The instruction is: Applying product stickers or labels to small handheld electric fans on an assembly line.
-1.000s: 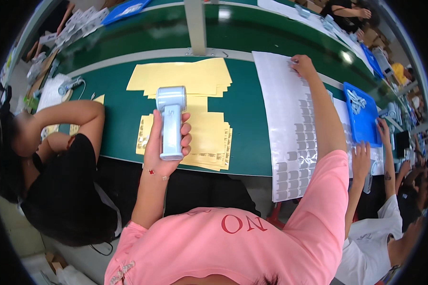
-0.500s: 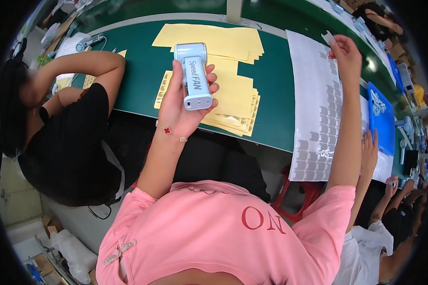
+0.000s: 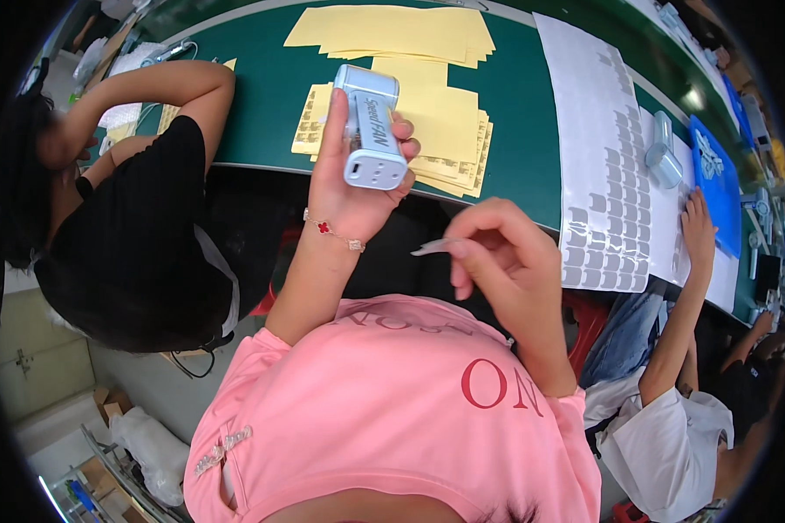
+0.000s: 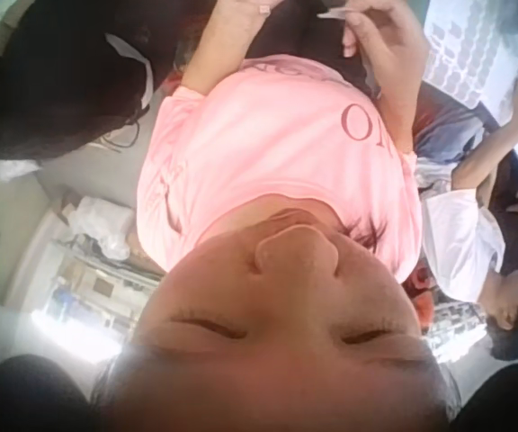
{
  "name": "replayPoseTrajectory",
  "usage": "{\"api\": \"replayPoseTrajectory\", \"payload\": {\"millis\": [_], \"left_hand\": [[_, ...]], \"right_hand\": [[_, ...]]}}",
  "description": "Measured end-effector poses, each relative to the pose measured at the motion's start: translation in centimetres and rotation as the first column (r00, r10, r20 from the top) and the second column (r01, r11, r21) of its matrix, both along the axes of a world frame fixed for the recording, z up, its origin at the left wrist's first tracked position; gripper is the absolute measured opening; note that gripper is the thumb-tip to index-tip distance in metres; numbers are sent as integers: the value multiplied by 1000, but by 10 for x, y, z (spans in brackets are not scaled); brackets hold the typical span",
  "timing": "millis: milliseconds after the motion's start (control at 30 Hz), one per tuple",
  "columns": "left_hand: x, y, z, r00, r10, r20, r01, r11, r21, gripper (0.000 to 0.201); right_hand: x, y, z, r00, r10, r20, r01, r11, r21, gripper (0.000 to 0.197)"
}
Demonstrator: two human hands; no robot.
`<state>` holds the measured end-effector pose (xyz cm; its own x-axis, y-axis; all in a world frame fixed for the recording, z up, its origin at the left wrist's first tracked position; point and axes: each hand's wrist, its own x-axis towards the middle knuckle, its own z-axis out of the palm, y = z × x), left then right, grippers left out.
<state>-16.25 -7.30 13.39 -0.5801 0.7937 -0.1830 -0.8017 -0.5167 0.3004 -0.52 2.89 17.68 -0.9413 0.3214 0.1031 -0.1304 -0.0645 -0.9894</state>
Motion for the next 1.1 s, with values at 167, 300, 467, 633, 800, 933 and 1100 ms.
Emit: {"api": "replayPoseTrajectory", "payload": {"millis": [167,300,467,633,800,933,1100], "left_hand": [[21,-4,12,1000,-25,9,26,997,-79,56],[25,-5,13,993,6,115,-13,998,56,56],[27,-4,22,998,53,21,-53,998,-21,47],[30,-4,20,997,50,57,-48,998,-28,43],[31,-3,19,996,67,62,-64,997,-50,43],[31,-4,22,996,65,54,-62,996,-64,43],[31,-4,19,996,59,59,-56,996,-65,43]], "right_hand": [[-18,-16,19,993,-96,-62,103,988,115,8],[-25,-24,14,990,-86,-110,103,983,154,11],[-25,-28,11,985,-104,-135,134,963,235,12],[-25,-30,11,966,-127,-223,197,923,331,12],[-26,-30,10,972,-129,-196,188,927,325,12],[-26,-30,11,974,-131,-184,186,927,327,12],[-25,-31,11,976,-128,-177,178,935,307,12]]}}
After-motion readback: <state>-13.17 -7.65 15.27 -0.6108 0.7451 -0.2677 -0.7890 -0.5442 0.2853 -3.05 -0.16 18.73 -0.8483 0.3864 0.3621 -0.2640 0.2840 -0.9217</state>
